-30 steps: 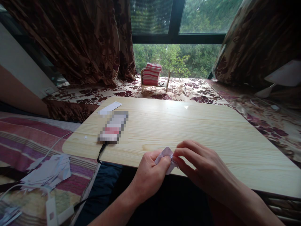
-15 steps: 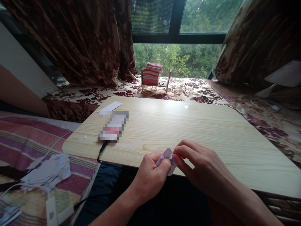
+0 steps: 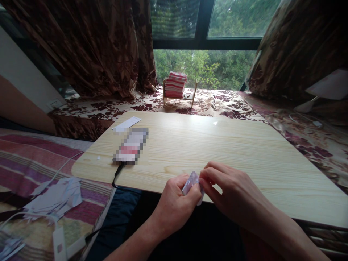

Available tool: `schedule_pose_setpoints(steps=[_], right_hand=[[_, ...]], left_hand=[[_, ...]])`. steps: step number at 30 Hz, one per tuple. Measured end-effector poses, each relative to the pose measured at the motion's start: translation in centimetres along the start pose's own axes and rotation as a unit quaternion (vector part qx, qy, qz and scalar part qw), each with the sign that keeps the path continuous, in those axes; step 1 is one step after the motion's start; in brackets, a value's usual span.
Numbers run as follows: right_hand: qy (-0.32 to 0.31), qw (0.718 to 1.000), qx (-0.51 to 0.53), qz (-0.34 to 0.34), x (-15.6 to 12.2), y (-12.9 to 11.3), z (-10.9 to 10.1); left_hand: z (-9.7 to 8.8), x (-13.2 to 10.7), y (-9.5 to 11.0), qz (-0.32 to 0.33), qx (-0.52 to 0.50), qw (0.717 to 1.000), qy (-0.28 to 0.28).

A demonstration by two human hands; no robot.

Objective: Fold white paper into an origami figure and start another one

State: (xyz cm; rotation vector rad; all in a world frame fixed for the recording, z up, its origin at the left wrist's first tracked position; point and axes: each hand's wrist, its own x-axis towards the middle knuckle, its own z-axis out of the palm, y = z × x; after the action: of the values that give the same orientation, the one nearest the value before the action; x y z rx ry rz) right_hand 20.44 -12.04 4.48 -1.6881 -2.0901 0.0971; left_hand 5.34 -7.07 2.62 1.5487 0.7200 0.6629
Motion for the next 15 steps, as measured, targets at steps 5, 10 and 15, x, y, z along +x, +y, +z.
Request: schedule_pose_setpoints(steps=[5,10,15], right_hand=[[-0.009,1.000,0.027,0.008,0.00,-0.09,-0.16],[-0.027,0.995,0.076,0.052,0.02,0.11,-0.64],[-0.024,0.978,0.177,0.110,-0.02,0.74,-0.79]], left_hand=[[0.05,0.02,-0.15,-0.012,0.005,1.000,0.013],[0.11,0.04,-0.18,-0.007,0.013,1.000,0.015],[0.15,-0.07,-0.15,-0.021,0.010,0.999,0.033]])
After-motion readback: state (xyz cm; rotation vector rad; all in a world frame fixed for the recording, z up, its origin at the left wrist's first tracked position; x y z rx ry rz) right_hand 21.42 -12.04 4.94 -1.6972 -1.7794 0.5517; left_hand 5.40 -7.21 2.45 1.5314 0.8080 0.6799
